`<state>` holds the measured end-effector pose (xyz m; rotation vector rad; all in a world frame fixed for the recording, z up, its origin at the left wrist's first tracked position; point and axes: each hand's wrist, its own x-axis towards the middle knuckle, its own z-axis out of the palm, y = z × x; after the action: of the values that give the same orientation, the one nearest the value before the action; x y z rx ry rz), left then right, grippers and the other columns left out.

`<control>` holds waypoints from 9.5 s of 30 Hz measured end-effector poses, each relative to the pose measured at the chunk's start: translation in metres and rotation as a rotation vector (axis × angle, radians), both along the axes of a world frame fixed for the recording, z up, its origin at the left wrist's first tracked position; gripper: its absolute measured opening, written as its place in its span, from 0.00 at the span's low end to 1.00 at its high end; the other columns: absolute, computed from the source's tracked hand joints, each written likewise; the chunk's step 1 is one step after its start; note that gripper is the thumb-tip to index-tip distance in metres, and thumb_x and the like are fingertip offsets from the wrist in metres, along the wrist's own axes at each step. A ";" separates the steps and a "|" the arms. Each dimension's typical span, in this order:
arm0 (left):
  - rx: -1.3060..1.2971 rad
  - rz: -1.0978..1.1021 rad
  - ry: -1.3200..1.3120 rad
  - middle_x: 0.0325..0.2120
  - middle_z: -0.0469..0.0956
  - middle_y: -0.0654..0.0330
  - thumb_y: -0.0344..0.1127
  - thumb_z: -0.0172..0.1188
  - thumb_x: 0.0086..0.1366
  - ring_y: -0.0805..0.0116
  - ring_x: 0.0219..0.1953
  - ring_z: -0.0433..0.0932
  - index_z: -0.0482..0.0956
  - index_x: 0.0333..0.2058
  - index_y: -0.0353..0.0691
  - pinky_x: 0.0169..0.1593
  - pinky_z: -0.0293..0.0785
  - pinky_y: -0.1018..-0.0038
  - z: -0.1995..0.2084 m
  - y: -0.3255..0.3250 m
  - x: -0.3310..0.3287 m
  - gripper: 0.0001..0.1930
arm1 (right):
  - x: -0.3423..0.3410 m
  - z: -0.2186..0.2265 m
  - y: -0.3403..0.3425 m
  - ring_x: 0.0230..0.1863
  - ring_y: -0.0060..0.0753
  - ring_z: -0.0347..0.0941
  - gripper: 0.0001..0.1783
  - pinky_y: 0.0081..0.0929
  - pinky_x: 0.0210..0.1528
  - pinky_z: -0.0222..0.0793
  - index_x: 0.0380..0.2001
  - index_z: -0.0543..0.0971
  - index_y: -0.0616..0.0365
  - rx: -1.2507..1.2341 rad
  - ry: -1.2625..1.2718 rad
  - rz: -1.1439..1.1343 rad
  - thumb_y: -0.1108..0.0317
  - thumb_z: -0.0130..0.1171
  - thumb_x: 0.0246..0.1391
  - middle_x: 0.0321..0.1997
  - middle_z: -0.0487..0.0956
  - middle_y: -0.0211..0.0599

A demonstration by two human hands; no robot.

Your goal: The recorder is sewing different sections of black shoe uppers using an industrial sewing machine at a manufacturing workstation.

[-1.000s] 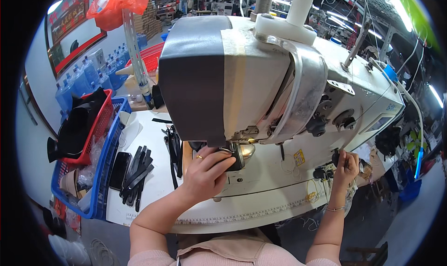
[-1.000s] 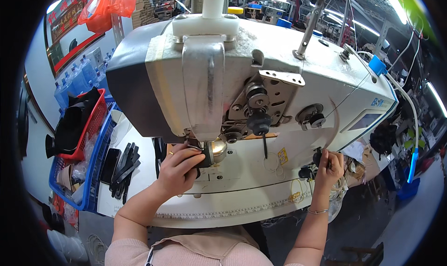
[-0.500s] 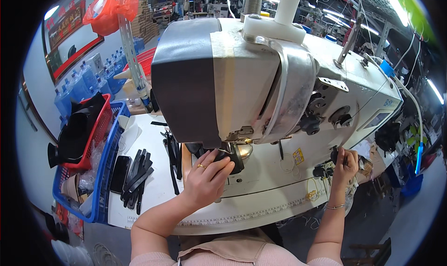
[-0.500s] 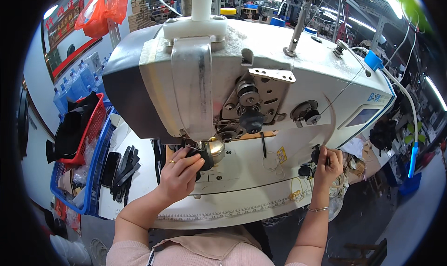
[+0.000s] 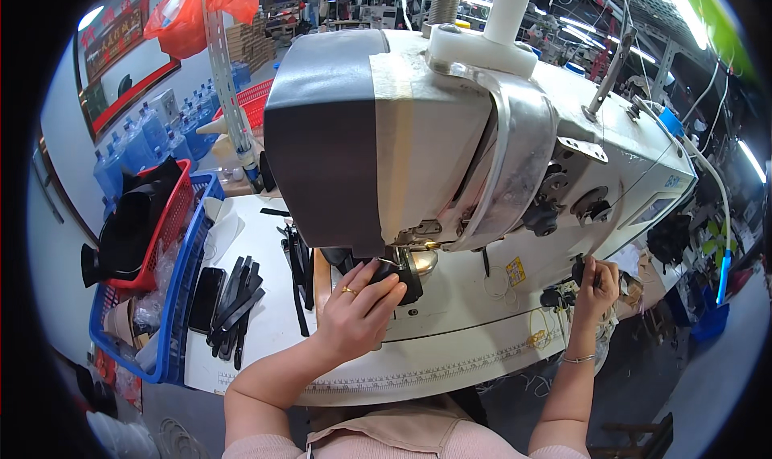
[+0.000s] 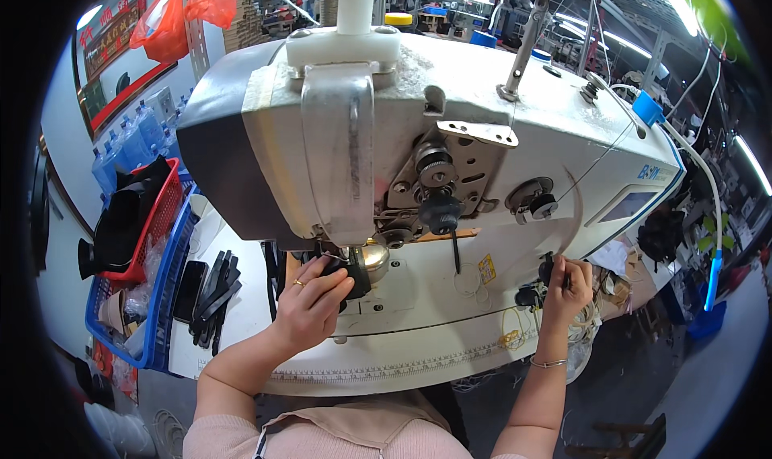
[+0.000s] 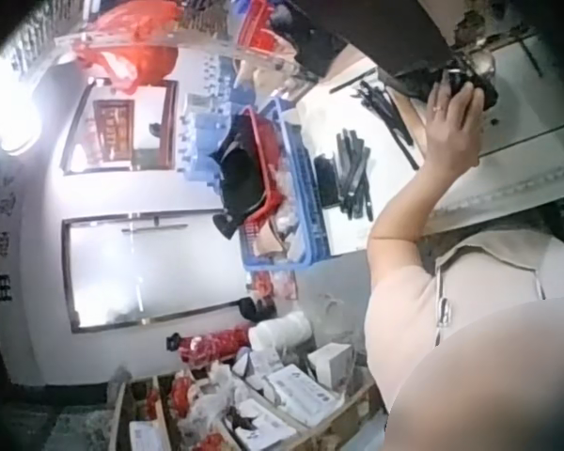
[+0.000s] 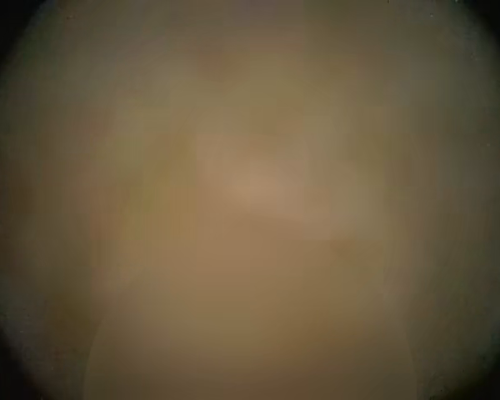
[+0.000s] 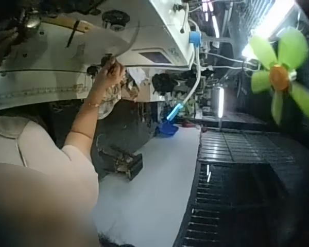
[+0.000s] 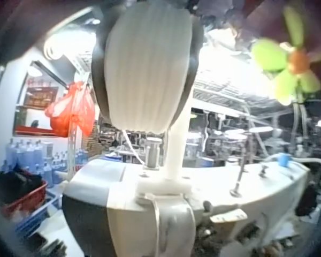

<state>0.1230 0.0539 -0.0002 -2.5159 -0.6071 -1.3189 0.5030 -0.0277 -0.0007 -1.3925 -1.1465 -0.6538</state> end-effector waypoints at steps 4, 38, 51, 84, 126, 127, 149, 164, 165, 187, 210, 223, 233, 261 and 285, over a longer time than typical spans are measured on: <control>-0.012 -0.021 -0.012 0.41 0.76 0.56 0.24 0.57 0.45 0.50 0.47 0.75 0.80 0.40 0.37 0.51 0.73 0.58 0.002 0.000 0.000 0.19 | 0.000 0.002 -0.002 0.26 0.28 0.70 0.05 0.22 0.30 0.65 0.24 0.77 0.65 -0.015 -0.006 -0.016 0.77 0.59 0.52 0.25 0.75 0.37; -0.144 -0.084 -0.101 0.40 0.77 0.57 0.21 0.59 0.43 0.53 0.47 0.75 0.79 0.40 0.39 0.51 0.73 0.61 0.004 0.007 -0.009 0.21 | -0.194 0.015 0.059 0.46 0.33 0.75 0.18 0.26 0.41 0.75 0.38 0.78 0.54 -0.174 -0.581 0.550 0.68 0.62 0.39 0.43 0.78 0.29; -0.192 -0.111 -0.139 0.37 0.77 0.53 0.16 0.57 0.47 0.47 0.43 0.77 0.80 0.38 0.36 0.50 0.74 0.59 0.008 0.009 -0.005 0.17 | -0.194 0.010 0.053 0.47 0.34 0.75 0.17 0.26 0.43 0.75 0.38 0.79 0.55 -0.157 -0.563 0.523 0.71 0.60 0.39 0.44 0.78 0.31; -0.792 -0.087 -1.029 0.33 0.77 0.64 0.24 0.52 0.64 0.77 0.35 0.73 0.73 0.40 0.36 0.43 0.69 0.81 0.014 0.043 -0.070 0.07 | -0.234 -0.022 0.024 0.21 0.29 0.62 0.14 0.24 0.25 0.60 0.42 0.77 0.57 -0.563 0.041 1.039 0.64 0.59 0.54 0.21 0.67 0.33; -1.272 -0.527 -1.399 0.37 0.79 0.56 0.24 0.51 0.63 0.70 0.37 0.79 0.75 0.42 0.33 0.44 0.75 0.76 0.005 -0.049 -0.133 0.10 | -0.341 0.028 0.089 0.31 0.40 0.75 0.14 0.28 0.31 0.71 0.38 0.76 0.58 -0.071 -0.372 1.214 0.75 0.64 0.46 0.31 0.78 0.39; -1.259 -0.502 -1.385 0.37 0.79 0.56 0.24 0.51 0.62 0.70 0.37 0.79 0.75 0.42 0.33 0.44 0.75 0.76 0.004 -0.051 -0.136 0.10 | -0.340 0.027 0.089 0.30 0.40 0.75 0.15 0.29 0.31 0.71 0.40 0.75 0.59 0.000 -0.358 1.212 0.74 0.64 0.47 0.33 0.77 0.41; -0.665 -0.696 -1.128 0.33 0.79 0.54 0.33 0.62 0.59 0.46 0.41 0.76 0.75 0.33 0.42 0.45 0.74 0.56 -0.055 -0.106 -0.218 0.06 | -0.297 0.042 0.063 0.13 0.21 0.63 0.17 0.23 0.19 0.60 0.19 0.78 0.60 -0.910 0.020 1.151 0.56 0.66 0.49 0.12 0.71 0.32; -0.833 0.161 -0.541 0.49 0.69 0.50 0.35 0.55 0.64 0.58 0.53 0.69 0.67 0.51 0.34 0.56 0.65 0.69 -0.054 -0.049 -0.104 0.19 | -0.256 -0.010 0.013 0.31 0.28 0.78 0.12 0.23 0.35 0.77 0.39 0.76 0.67 -0.819 1.357 1.337 0.73 0.61 0.51 0.34 0.80 0.40; -0.895 0.107 -0.596 0.49 0.69 0.49 0.40 0.57 0.63 0.57 0.53 0.69 0.65 0.53 0.31 0.55 0.65 0.69 -0.061 -0.047 -0.096 0.24 | -0.257 -0.012 0.011 0.31 0.28 0.78 0.12 0.24 0.35 0.77 0.39 0.76 0.67 -0.799 1.347 1.347 0.73 0.60 0.52 0.34 0.80 0.40; -0.905 0.221 -0.631 0.26 0.75 0.65 0.38 0.70 0.51 0.71 0.33 0.75 0.77 0.27 0.40 0.40 0.66 0.72 -0.052 -0.081 -0.087 0.12 | -0.283 -0.027 -0.009 0.42 0.22 0.74 0.19 0.21 0.46 0.69 0.45 0.73 0.66 -0.598 0.513 1.237 0.72 0.63 0.50 0.42 0.80 0.37; -0.611 -0.057 -0.829 0.36 0.71 0.59 0.25 0.63 0.56 0.71 0.34 0.72 0.73 0.32 0.39 0.36 0.69 0.77 -0.068 -0.037 -0.082 0.08 | -0.258 -0.029 -0.026 0.38 0.22 0.75 0.14 0.21 0.45 0.70 0.41 0.77 0.67 -0.716 1.053 1.298 0.72 0.64 0.51 0.39 0.80 0.35; -0.761 0.412 -1.086 0.20 0.76 0.66 0.28 0.63 0.56 0.82 0.24 0.70 0.75 0.23 0.37 0.29 0.65 0.82 -0.081 -0.021 -0.118 0.06 | -0.278 -0.058 -0.044 0.31 0.18 0.72 0.10 0.18 0.37 0.68 0.34 0.77 0.66 -0.771 0.759 1.207 0.74 0.65 0.49 0.32 0.80 0.30; -1.172 -0.345 -1.189 0.25 0.72 0.70 0.35 0.56 0.66 0.85 0.27 0.68 0.70 0.33 0.42 0.32 0.64 0.87 0.001 -0.046 -0.111 0.06 | -0.202 -0.031 -0.021 0.30 0.20 0.73 0.08 0.18 0.33 0.68 0.31 0.76 0.63 -0.966 0.512 0.912 0.74 0.64 0.49 0.30 0.79 0.30; -0.224 0.113 0.044 0.34 0.80 0.57 0.29 0.67 0.53 0.61 0.33 0.79 0.74 0.32 0.38 0.40 0.74 0.70 0.072 -0.074 -0.119 0.10 | -0.310 0.008 0.040 0.23 0.12 0.62 0.08 0.12 0.20 0.53 0.29 0.71 0.50 -0.907 1.308 1.547 0.62 0.58 0.57 0.23 0.68 0.19; -1.176 -0.326 -0.227 0.34 0.74 0.60 0.29 0.55 0.63 0.71 0.37 0.72 0.73 0.53 0.38 0.45 0.66 0.78 -0.019 -0.143 -0.094 0.18 | -0.235 0.010 -0.021 0.19 0.12 0.57 0.16 0.11 0.23 0.54 0.49 0.72 0.62 -1.145 0.829 1.857 0.63 0.49 0.63 0.20 0.67 0.22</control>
<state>0.0292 -0.0891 -0.0196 -3.4886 -1.3915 -1.6866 0.2681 -0.0483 0.0095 -0.5933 -1.4848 1.9048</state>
